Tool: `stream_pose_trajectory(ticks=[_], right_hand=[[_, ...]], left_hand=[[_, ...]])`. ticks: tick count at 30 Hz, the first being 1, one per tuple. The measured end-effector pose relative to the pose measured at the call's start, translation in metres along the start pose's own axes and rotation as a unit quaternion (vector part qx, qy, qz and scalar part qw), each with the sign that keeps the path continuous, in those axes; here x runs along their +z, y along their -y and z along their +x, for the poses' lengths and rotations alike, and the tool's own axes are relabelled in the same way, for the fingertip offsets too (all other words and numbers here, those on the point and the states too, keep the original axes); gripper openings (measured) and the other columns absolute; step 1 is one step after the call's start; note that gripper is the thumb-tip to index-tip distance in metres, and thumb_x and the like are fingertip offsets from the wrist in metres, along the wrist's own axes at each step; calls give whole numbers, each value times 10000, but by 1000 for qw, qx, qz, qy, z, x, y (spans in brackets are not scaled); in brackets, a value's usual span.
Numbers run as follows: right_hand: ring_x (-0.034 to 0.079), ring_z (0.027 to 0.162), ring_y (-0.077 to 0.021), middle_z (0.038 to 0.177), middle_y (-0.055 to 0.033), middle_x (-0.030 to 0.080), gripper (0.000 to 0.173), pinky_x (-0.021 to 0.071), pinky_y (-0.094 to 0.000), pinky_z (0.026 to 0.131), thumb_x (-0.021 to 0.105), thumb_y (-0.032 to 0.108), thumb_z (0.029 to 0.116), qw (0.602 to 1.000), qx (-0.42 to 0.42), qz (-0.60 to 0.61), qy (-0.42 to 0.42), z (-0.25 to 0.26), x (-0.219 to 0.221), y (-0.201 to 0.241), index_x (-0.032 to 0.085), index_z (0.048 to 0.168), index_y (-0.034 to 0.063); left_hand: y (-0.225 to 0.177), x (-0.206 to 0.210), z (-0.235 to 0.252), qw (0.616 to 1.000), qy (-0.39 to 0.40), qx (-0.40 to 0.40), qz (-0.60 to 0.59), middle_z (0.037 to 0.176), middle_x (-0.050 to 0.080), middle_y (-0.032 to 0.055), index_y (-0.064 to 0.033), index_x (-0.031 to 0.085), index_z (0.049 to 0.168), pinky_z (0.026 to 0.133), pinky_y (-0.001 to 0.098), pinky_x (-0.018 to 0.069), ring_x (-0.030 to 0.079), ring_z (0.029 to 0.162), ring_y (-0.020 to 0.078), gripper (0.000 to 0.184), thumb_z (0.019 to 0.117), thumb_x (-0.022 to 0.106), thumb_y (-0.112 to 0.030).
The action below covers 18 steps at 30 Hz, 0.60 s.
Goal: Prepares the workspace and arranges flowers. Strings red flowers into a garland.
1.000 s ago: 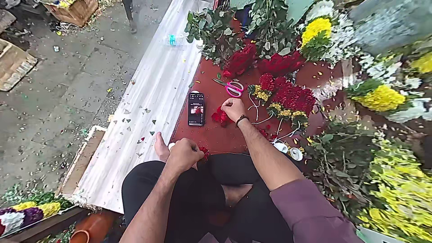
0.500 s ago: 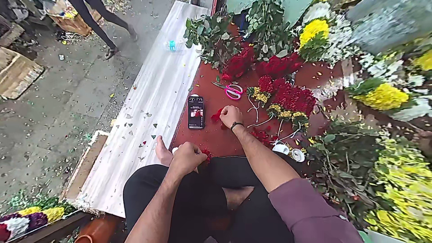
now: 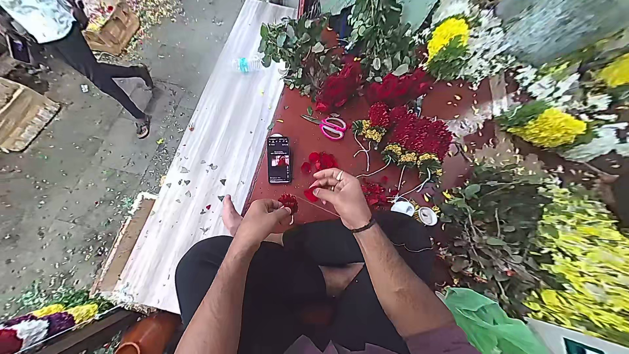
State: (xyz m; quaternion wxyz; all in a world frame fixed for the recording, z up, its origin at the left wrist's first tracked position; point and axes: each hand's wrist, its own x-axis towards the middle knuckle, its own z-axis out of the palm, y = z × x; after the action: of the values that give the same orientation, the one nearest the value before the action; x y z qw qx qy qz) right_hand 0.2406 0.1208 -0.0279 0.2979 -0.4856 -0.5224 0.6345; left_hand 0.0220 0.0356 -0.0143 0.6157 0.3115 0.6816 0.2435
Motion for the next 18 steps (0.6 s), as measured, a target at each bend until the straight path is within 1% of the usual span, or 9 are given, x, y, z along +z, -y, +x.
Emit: stream_pose_trajectory(ticks=[2, 4, 7, 10, 12, 13, 15, 17, 18], right_hand=[[669, 689, -194, 938, -112, 749, 378, 561, -325, 571, 774, -35, 821, 1000, -5, 12, 27, -4, 6, -10, 688, 1184, 32], [716, 769, -211, 935, -109, 758, 401, 614, -360, 661, 782, -46, 811, 997, -9, 6, 71, -4, 13, -14, 688, 1193, 32], [728, 804, -223, 932, -108, 758, 444, 631, -381, 698, 789, -61, 795, 995, -13, 11, 95, -1, 21, -15, 677, 1213, 35], [725, 785, -218, 919, -101, 757, 452, 631, -376, 692, 788, -73, 792, 996, -9, 18, 85, -3, 24, -18, 674, 1216, 36], [722, 770, -221, 915, -108, 756, 466, 629, -374, 684, 786, -79, 792, 995, -5, 34, 89, -5, 24, -18, 667, 1229, 31], [717, 770, -230, 928, -118, 756, 500, 622, -377, 681, 780, -89, 786, 994, 0, 46, 102, -5, 24, -17, 655, 1256, 29], [717, 851, -259, 1029, -130, 740, 642, 630, -403, 743, 750, -119, 757, 985, -2, 62, 161, -2, 18, -15, 593, 1358, 45], [711, 904, -246, 1130, -98, 711, 753, 634, -392, 743, 728, -99, 722, 976, -20, 35, 215, 1, 15, -15, 538, 1423, 100], [713, 893, -235, 1129, -92, 704, 752, 636, -387, 735, 733, -85, 724, 974, -31, 25, 223, 1, 16, -17, 543, 1425, 109]], left_hand=[[-2, 2, 1, 999, -20, 4, -49, 828, 737, 37, -6, 705, 1101, 710, 280, 545, 660, 713, 100, 224, 989, 692, -200], [-2, 3, 2, 995, -36, 16, -95, 826, 724, 30, -14, 694, 1139, 663, 256, 482, 592, 673, 86, 241, 1004, 681, -213], [-2, 5, 6, 989, -33, 34, -141, 825, 710, 37, -10, 686, 1161, 631, 244, 454, 545, 642, 78, 277, 935, 758, -154], [-1, 8, 7, 989, -21, 31, -146, 887, 748, 74, 11, 673, 1177, 744, 287, 556, 670, 758, 119, 350, 865, 811, -68], [0, 10, 7, 989, -31, 28, -144, 901, 751, 92, 21, 662, 1182, 789, 325, 580, 700, 810, 152, 396, 824, 825, -24], [0, 10, 7, 988, -37, 27, -146, 903, 753, 99, 25, 666, 1178, 801, 339, 589, 709, 821, 163, 404, 811, 829, -13], [0, 8, 8, 986, -46, 28, -161, 901, 753, 108, 34, 676, 1172, 807, 344, 592, 710, 824, 172, 398, 806, 827, -5], [0, 6, 6, 981, -46, 33, -185, 879, 738, 98, 32, 666, 1152, 750, 299, 563, 673, 774, 141, 368, 814, 809, 5], [1, 6, 6, 978, -49, 38, -199, 849, 723, 88, 31, 667, 1128, 699, 275, 528, 633, 725, 122, 347, 809, 802, 14]])
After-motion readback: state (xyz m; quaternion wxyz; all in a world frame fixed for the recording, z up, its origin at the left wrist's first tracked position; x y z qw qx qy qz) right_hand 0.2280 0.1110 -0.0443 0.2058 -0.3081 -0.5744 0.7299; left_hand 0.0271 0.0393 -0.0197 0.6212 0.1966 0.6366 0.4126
